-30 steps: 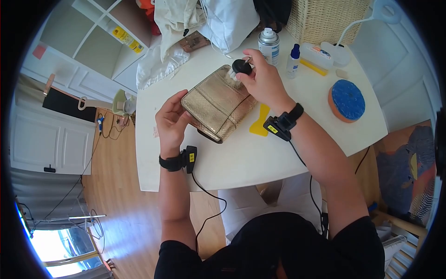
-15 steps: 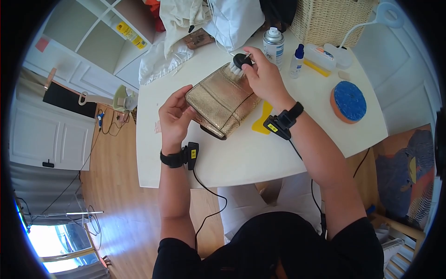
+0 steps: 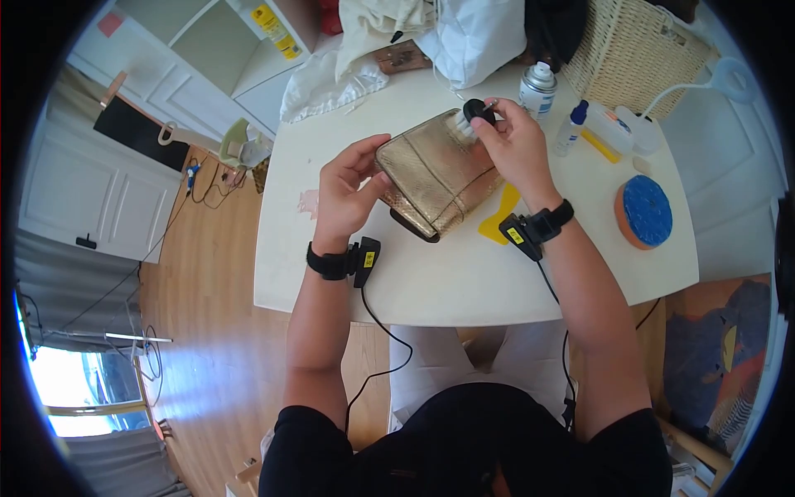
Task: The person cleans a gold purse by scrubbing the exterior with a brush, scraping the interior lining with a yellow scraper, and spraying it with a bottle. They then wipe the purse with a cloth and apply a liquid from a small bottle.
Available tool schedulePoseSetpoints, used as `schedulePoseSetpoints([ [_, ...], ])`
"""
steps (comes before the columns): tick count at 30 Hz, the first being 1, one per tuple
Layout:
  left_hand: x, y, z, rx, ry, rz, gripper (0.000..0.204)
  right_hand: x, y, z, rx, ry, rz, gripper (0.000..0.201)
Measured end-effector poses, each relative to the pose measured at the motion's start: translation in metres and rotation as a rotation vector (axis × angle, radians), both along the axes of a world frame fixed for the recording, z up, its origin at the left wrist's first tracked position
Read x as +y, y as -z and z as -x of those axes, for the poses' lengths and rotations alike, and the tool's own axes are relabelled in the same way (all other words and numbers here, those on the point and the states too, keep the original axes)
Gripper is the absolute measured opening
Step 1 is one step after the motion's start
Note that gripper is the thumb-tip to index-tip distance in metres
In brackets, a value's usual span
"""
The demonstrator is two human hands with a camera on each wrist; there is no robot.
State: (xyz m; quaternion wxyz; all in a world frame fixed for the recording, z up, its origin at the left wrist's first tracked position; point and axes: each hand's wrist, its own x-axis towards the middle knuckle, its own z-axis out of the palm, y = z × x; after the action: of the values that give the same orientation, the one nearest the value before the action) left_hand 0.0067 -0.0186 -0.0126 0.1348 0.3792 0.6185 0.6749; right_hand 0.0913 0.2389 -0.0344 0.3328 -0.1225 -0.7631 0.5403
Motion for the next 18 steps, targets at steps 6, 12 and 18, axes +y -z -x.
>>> schedulePoseSetpoints([
  [6,0.0,0.0,0.001,0.035,-0.007,0.016,0.049,-0.001,0.001,-0.001,-0.064,0.041,-0.039,0.038],
  [12,0.0,0.0,0.0,0.044,0.005,0.008,0.049,-0.036,-0.015,-0.012,0.171,-0.222,0.01,0.054],
  [18,0.0,-0.002,-0.002,-0.044,0.004,0.005,0.05,-0.062,-0.037,-0.03,0.345,-0.37,-0.346,0.049],
])
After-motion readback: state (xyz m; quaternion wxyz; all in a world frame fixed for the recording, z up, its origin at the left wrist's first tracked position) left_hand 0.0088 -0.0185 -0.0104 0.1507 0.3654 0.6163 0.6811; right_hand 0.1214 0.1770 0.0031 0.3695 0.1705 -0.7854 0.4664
